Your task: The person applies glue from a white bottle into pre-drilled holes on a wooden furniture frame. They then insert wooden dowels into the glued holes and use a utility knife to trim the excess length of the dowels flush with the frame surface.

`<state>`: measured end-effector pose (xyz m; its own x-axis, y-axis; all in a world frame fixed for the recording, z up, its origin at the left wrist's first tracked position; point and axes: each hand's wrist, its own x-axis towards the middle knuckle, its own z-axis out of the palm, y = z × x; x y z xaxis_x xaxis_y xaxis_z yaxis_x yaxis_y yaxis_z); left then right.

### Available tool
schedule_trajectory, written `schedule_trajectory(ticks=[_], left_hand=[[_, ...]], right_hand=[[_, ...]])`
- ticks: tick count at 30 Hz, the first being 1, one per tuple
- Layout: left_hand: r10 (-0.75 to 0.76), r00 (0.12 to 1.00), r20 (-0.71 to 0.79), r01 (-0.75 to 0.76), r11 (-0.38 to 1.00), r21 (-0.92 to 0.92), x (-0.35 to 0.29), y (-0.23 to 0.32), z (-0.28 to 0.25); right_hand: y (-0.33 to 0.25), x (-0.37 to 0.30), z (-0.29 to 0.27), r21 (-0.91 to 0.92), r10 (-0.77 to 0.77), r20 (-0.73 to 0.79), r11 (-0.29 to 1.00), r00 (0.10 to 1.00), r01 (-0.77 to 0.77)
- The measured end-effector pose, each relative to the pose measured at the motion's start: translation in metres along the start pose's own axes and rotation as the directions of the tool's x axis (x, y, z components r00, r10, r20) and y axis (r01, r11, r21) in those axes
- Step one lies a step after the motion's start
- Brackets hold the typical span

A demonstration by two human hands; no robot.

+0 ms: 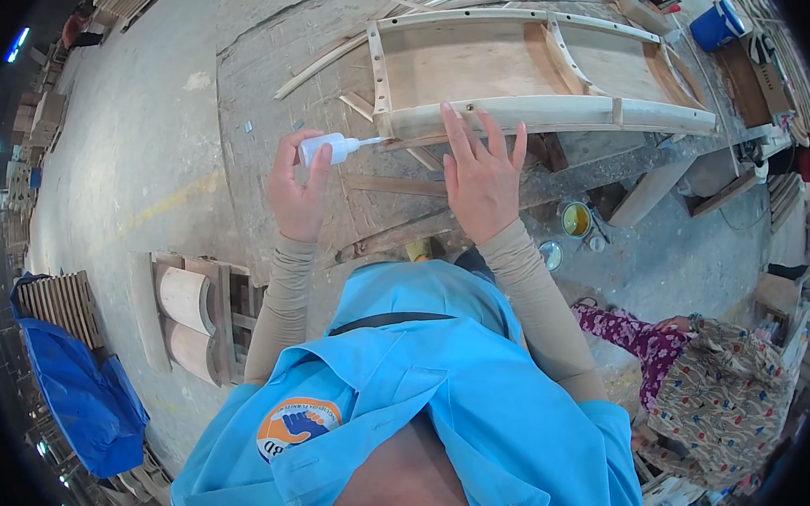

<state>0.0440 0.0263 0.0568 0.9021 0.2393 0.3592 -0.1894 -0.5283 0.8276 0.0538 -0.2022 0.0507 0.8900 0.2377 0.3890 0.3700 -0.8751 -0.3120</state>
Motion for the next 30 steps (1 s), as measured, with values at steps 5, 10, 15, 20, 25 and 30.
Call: schedule_trajectory(ticks=[5, 10, 15, 20, 25, 30], left_hand=[[0.082, 0.996, -0.029, -0.081, 0.996, 0.043, 0.006, 0.002, 0.001], [0.090, 0.995, -0.031, -0.089, 0.995, 0.037, 0.012, 0.002, 0.001], [0.116, 0.993, -0.025, -0.114, 0.992, 0.062, 0.015, 0.004, 0.000], [0.129, 0.992, 0.013, -0.129, 0.988, 0.084, 0.014, 0.003, 0.001], [0.120, 0.993, -0.007, -0.119, 0.989, 0.083, 0.021, 0.004, 0.002], [0.164, 0.986, -0.038, -0.159, 0.982, 0.098, 0.027, 0.005, 0.004]], right_hand=[[0.000, 0.000, 0.000, 0.000, -0.003, 0.006, 1.000, 1.000, 0.003], [0.000, 0.000, 0.000, 0.000, 0.002, 0.043, 1.000, 0.999, -0.002], [0.002, 0.000, 0.002, -0.001, -0.001, 0.007, 1.000, 1.000, 0.001], [0.002, 0.000, 0.003, -0.011, 0.010, 0.006, 1.000, 1.000, -0.010], [0.000, 0.001, -0.001, 0.003, 0.017, 0.026, 1.000, 1.000, -0.017], [0.002, 0.000, 0.003, 0.008, 0.006, 0.005, 1.000, 1.000, -0.006]])
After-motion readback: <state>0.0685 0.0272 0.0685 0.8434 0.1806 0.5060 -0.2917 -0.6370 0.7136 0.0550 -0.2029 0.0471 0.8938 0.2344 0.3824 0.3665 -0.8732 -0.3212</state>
